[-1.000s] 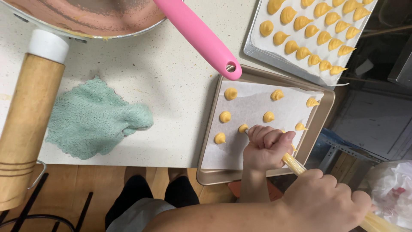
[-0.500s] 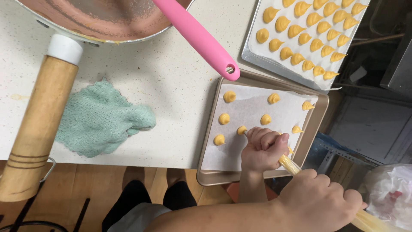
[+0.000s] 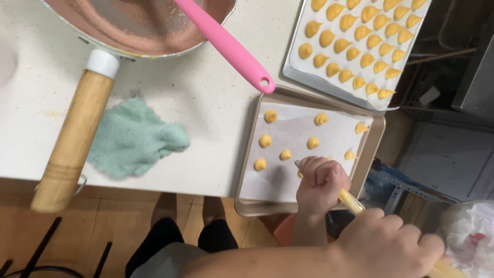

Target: Piping dough onto baking sheets, placing them in a freezer, and washing tools in a kitchen sink.

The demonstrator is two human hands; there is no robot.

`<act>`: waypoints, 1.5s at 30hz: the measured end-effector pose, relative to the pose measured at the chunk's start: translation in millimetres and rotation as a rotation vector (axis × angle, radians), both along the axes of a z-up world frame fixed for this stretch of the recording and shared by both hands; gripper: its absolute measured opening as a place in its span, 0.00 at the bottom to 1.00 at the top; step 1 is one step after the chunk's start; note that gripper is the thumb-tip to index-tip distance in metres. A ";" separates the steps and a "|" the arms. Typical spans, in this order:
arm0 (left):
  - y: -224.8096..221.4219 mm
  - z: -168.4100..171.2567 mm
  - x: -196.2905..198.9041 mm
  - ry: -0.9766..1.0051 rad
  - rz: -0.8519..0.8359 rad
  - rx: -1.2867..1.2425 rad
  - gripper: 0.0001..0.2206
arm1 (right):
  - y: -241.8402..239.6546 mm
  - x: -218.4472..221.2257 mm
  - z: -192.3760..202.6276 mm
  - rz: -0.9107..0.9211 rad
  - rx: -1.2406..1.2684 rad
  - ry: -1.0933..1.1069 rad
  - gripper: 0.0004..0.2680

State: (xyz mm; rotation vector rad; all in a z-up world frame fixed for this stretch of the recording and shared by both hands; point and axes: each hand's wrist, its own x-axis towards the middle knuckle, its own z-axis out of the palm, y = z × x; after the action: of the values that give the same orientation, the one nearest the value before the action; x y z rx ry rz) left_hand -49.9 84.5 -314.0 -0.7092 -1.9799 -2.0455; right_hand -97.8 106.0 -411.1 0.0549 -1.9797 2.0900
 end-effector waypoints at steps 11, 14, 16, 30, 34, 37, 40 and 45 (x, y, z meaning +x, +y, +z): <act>-29.5 154.9 -66.6 -0.375 -0.627 0.102 0.28 | 61.9 69.6 188.5 0.307 0.143 -0.050 0.14; -42.6 224.2 -52.9 -0.261 -0.658 -0.026 0.24 | 67.8 76.7 255.3 0.311 -0.013 -0.033 0.24; -44.6 269.2 -45.5 -0.255 -0.749 -0.159 0.22 | 68.8 70.2 302.8 0.286 0.019 -0.083 0.15; -0.7 394.9 22.9 -0.077 -0.458 0.111 0.27 | 82.4 128.5 413.4 0.357 0.748 0.344 0.10; -0.5 406.9 16.6 0.011 -0.426 0.080 0.26 | 73.2 129.2 422.3 0.405 0.689 0.390 0.11; -4.6 413.9 13.8 0.032 -0.392 0.091 0.23 | 67.2 128.4 420.0 0.408 0.876 0.462 0.09; -18.4 430.6 20.8 -0.078 -0.410 -0.001 0.21 | 50.9 132.7 429.7 0.494 0.744 0.261 0.12; -19.8 429.5 11.5 -0.089 -0.433 0.001 0.22 | 47.9 127.3 420.0 0.538 0.774 0.402 0.11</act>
State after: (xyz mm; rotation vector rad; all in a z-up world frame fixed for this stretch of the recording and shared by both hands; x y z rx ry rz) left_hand -38.4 64.8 115.5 -1.1506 -2.0089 -2.3457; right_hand 29.5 153.9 8.9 1.1514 -2.5252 1.2316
